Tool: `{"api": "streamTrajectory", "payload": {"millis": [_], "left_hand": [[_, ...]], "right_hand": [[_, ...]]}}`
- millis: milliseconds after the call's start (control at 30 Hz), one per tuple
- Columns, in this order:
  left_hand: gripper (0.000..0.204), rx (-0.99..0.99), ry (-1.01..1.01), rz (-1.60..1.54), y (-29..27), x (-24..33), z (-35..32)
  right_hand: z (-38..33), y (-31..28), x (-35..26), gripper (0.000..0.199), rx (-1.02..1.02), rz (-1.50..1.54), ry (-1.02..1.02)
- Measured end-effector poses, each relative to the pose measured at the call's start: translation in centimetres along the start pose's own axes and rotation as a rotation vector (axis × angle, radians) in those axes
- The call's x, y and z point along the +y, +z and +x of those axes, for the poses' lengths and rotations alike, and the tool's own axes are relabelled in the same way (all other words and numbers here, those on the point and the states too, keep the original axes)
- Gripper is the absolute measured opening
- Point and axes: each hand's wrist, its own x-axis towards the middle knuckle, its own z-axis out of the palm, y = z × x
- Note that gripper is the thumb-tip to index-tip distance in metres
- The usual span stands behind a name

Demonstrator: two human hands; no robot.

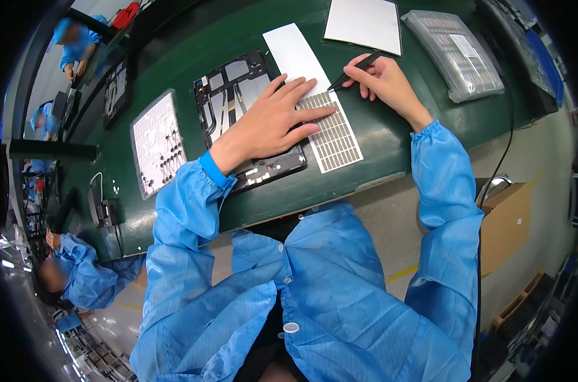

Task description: Assembling internal components and applying labels to tablet devices at a factory workbench.

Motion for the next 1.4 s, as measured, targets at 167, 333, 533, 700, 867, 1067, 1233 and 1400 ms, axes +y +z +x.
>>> {"api": "streamTrajectory", "payload": {"millis": [167,333,533,700,867,1067,1233,1400], "left_hand": [[0.041,0.024,-0.007,-0.006,0.1,-0.3,-0.1],[0.04,0.055,-0.001,-0.024,0.1,-0.6,-0.7],[0.037,0.181,0.029,-0.024,0.0,-0.1,-0.8],[0.018,0.294,-0.26,-0.028,-5.9,-2.4,-2.8],[0.013,0.514,-0.517,-0.078,-4.6,-6.0,-4.8],[0.018,0.49,-0.423,-0.012,-3.7,-6.2,-4.7],[0.02,0.475,-0.385,0.053,-3.6,-6.3,-5.0],[0.02,0.46,-0.396,0.047,-3.5,-6.1,-4.8]], "right_hand": [[0.6,0.0,-0.4,0.025,-0.038,-0.038,0.059],[0.7,0.8,-0.2,0.023,0.009,-0.003,0.039],[5.9,2.6,-0.1,0.025,0.066,0.306,-0.016],[12.5,8.0,-1.4,0.028,-0.115,0.352,-0.069],[13.9,9.9,-1.4,0.03,-0.154,0.32,-0.106],[13.7,10.3,-0.8,0.029,-0.158,0.245,-0.097],[13.8,10.6,-0.7,0.033,-0.148,0.226,-0.139],[13.8,10.3,-0.5,0.03,-0.146,0.218,-0.133]]}}
